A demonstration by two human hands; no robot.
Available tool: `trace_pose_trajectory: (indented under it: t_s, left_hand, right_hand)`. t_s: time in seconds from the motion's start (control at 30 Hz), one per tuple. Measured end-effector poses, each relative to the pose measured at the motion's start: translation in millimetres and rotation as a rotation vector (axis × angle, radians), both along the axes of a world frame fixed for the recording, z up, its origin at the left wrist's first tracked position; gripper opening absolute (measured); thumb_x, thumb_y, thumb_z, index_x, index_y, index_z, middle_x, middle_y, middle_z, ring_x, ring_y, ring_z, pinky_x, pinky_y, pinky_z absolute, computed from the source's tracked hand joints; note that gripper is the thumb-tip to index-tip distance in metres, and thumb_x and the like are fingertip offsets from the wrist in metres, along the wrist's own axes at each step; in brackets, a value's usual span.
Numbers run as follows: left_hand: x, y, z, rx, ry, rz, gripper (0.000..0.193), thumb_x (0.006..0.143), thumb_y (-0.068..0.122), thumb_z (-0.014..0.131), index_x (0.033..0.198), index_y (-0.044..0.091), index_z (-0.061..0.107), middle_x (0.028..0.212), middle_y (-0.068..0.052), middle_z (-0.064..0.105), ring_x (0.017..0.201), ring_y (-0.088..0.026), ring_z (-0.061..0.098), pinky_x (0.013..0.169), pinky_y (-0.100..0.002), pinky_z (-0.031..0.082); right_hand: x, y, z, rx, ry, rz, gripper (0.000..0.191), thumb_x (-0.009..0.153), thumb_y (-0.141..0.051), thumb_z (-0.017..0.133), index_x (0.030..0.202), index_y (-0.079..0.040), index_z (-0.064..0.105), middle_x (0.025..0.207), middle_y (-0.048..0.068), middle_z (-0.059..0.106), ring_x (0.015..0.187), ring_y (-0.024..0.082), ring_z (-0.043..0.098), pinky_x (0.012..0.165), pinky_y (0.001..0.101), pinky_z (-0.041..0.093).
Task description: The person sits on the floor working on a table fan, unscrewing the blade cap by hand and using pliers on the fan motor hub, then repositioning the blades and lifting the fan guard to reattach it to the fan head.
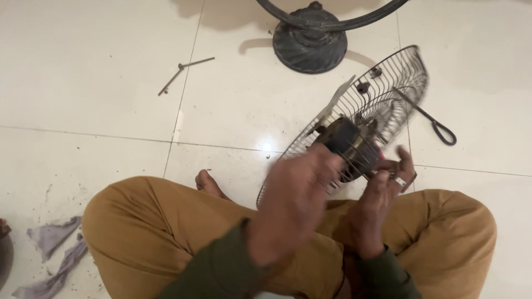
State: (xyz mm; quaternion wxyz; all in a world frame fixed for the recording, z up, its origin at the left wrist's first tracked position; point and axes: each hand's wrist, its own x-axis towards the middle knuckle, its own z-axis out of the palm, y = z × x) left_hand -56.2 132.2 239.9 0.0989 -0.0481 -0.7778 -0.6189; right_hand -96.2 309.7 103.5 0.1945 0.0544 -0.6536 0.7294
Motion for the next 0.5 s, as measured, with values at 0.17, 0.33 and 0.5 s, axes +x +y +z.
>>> trace_pose_trajectory:
  t_s: [0.17, 0.33, 0.5]
  left_hand:
    - [27.6, 38.3, -28.1, -0.334, 0.291, -0.135, 0.031, 0.112, 0.027, 0.057, 0.092, 0.004, 0.060, 0.081, -0.011, 0.065, 0.071, -0.028, 0.066, 0.064, -0.040, 0.053]
    - [29.1, 50.9, -55.3, -0.642, 0.582, -0.059, 0.029, 0.097, 0.029, 0.063, 0.098, 0.000, 0.067, 0.087, -0.010, 0.069, 0.081, -0.024, 0.071, 0.060, -0.033, 0.055]
    - [13.1, 46.2, -60.9, -0.718, 0.527, -0.243, 0.029, 0.107, 0.031, 0.065, 0.094, 0.005, 0.065, 0.088, -0.009, 0.068, 0.085, -0.023, 0.068, 0.073, -0.037, 0.058]
  right_hand:
    - [-8.0, 18.6, -23.6, -0.502, -0.370, 0.107, 0.085, 0.098, -0.068, 0.039, 0.158, -0.008, 0.028, 0.145, 0.012, 0.053, 0.133, 0.023, 0.051, 0.112, 0.0378, 0.046]
    - [2.9, 41.1, -54.8, -0.788, -0.596, 0.259, 0.086, 0.093, -0.065, 0.047, 0.157, -0.010, 0.031, 0.148, 0.013, 0.050, 0.136, 0.027, 0.048, 0.115, 0.0436, 0.041]
    - [5.0, 34.7, -59.4, -0.945, -0.650, 0.411, 0.088, 0.088, -0.062, 0.054, 0.156, -0.011, 0.035, 0.151, 0.013, 0.048, 0.140, 0.032, 0.045, 0.118, 0.0494, 0.036]
